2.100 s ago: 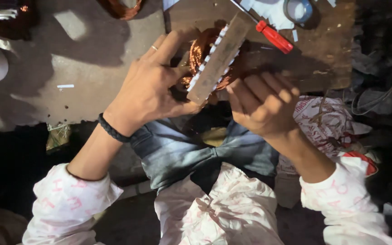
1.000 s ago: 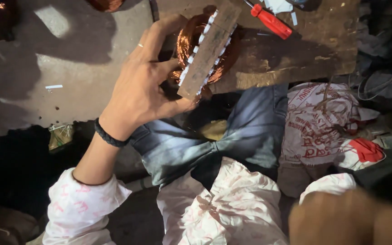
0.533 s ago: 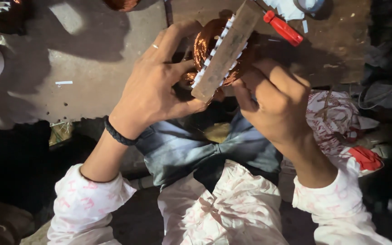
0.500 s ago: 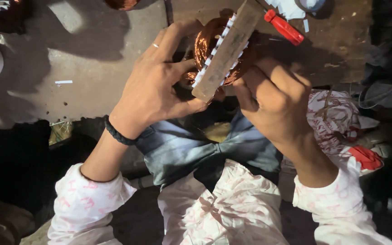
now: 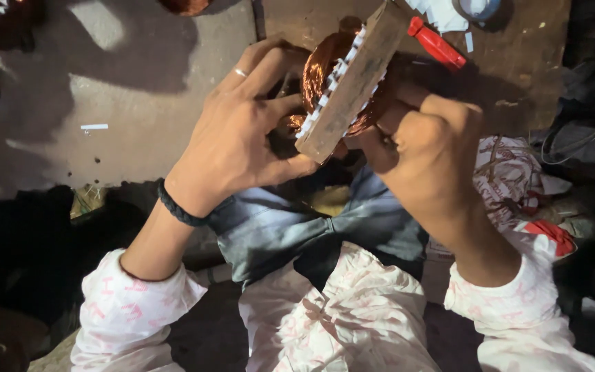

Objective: The recorder is assembling an electric motor by winding and inserting copper wire into a stator core.

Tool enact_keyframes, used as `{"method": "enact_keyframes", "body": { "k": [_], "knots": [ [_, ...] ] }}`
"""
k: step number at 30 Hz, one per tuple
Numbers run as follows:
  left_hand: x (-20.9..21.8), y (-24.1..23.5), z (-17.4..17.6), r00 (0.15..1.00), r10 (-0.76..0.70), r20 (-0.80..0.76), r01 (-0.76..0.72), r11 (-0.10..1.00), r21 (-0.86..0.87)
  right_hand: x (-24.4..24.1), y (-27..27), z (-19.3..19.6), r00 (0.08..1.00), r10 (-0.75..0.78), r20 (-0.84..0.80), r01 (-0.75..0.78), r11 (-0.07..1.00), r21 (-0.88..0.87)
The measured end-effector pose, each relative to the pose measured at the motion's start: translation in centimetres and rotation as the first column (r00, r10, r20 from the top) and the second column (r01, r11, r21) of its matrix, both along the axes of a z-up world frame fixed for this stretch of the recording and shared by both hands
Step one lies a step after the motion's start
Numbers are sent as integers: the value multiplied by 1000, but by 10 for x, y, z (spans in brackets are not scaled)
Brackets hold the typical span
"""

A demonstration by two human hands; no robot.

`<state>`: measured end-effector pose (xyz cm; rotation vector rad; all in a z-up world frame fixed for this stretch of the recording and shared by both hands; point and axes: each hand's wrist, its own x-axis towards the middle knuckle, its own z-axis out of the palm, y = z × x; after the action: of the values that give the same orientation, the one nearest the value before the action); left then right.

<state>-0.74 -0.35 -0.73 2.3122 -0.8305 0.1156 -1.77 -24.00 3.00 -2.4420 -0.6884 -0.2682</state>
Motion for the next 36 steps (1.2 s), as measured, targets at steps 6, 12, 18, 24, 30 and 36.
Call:
{"method": "enact_keyframes", "body": {
  "k": [6,12,18,24,30,36],
  "knots": [
    [4,0,3,999,-31,-42,32,999,10,-8,-17,-29,999,-20,-44,23,997,69],
    [1,1,-1,1000,-21,-6,20,998,-61,-7,-23,-20,999,-7,34,4,996,88],
    [4,-2,5,995,-40,-87,35,997,-62,4,-20,-25,997,83,-9,-82,995,65],
    [-8,2,23,999,-29,-37,29,999,16,3,-29,-20,994,105,41,-108,990,86],
    [-49,-15,8,920,357,-163,-385,737,-556,12,-42,-21,983,135,120,-132,991,-39],
    [-26,-77,-8,929,315,-194,-361,650,-669,10,-37,-16,970,211,123,-206,977,-50]
  ]
}}
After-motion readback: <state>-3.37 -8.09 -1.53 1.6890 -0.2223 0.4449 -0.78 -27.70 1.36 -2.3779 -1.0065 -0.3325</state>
